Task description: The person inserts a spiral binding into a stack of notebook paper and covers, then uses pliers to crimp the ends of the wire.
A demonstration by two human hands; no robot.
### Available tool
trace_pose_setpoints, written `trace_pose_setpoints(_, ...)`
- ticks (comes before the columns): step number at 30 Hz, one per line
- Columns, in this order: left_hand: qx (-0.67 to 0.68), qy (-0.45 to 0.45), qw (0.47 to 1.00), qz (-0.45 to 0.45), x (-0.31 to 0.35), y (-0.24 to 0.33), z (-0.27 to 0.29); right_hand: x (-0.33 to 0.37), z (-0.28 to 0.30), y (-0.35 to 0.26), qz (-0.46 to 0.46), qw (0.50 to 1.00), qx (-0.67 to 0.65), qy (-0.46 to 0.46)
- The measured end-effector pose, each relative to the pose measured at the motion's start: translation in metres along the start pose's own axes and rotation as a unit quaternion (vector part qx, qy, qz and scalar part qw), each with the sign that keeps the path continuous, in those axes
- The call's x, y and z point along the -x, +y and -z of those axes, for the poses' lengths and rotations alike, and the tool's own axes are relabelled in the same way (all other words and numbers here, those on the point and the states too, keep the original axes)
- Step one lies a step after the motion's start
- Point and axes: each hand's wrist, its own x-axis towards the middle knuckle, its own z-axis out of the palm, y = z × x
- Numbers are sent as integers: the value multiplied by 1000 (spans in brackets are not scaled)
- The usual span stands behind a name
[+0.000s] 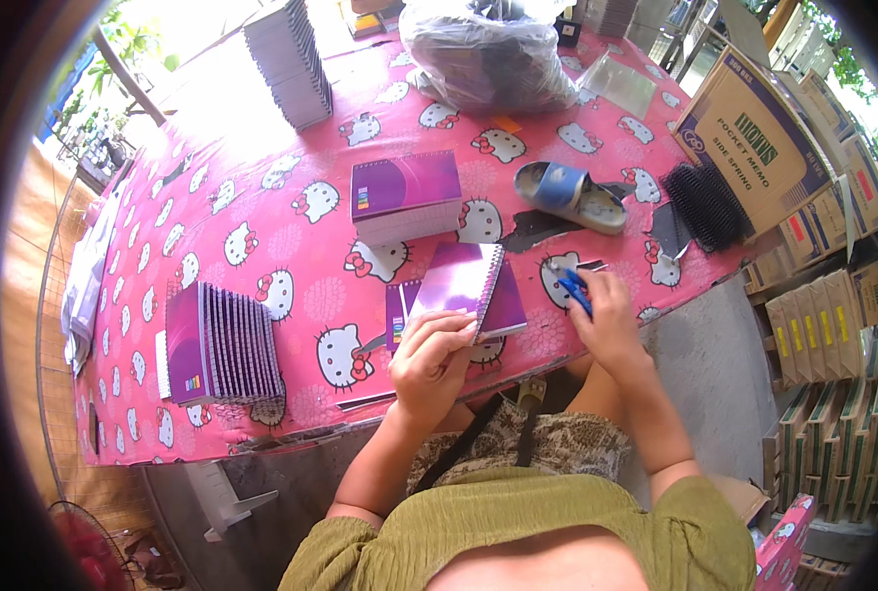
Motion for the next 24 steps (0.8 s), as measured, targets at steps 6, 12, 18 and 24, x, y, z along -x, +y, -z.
trace_pose_setpoints(6,-8,33,999,-13,-3,2,-1,17,38,-63,125,968,-217,-30)
trace_pose_setpoints(12,3,40,999,-12,-5,5,-1,15,32,-70,134,965,-222,-44)
trace_pose_setpoints(18,-6,49,998,-43,-6,1,2,9,31,-71,106,953,-270,-88)
trace_pose_setpoints(24,-24,26,992,-120,-9,-3,19,10,24,-68,-177,683,-615,-352)
